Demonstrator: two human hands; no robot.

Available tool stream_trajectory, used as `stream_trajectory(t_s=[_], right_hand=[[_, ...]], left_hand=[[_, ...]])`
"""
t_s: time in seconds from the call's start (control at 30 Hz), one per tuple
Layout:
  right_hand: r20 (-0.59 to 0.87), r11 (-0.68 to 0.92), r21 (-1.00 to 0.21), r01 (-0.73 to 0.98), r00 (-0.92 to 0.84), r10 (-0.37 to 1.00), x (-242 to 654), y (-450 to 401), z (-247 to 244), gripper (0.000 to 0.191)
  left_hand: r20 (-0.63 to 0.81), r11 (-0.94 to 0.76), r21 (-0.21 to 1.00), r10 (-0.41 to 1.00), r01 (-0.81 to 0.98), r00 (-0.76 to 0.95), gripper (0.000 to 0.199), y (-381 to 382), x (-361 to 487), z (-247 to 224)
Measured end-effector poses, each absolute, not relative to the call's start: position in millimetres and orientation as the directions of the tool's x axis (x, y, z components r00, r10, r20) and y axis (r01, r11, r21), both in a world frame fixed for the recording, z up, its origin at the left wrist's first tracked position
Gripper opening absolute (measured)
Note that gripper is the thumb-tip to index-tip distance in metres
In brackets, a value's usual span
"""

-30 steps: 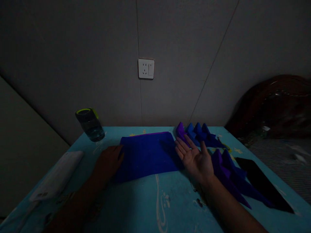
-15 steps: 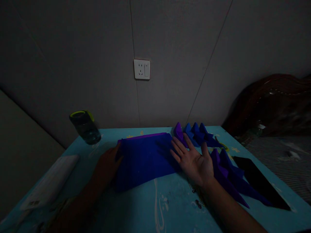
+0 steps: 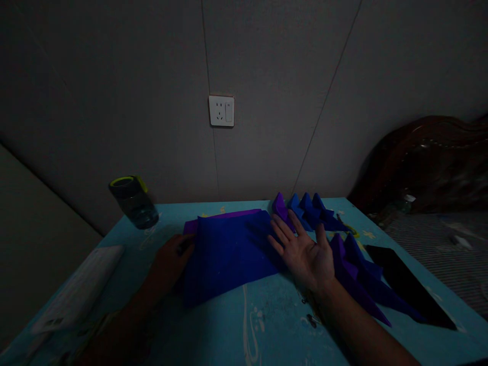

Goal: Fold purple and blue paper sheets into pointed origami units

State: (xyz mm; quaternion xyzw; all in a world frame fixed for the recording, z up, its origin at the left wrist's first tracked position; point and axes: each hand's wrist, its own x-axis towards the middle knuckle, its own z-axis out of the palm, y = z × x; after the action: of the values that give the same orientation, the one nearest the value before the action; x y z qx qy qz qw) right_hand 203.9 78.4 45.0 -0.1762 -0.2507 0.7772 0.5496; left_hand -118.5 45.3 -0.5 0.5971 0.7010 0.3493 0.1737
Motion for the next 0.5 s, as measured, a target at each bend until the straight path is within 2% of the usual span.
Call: stream_trajectory(t_s=[0.1,0.5], right_hand=[[-0.009,-0.250,-0.580,-0.775,-0.301,0.954,205.8,80.6,43.4,0.059],[0.023,-0.155,-0.567,-0.809,-0.204,0.979,210.5,87.6,37.4,0.057]], left_hand=[[0.212,-0.007,0.724,0.954,0.690,-0.213,0.038,45.2,-115.1,-0.4],[0.256,-0.022,0.668,0.945,0.743,-0.202,0.025,47.8,-120.0,-6.0]])
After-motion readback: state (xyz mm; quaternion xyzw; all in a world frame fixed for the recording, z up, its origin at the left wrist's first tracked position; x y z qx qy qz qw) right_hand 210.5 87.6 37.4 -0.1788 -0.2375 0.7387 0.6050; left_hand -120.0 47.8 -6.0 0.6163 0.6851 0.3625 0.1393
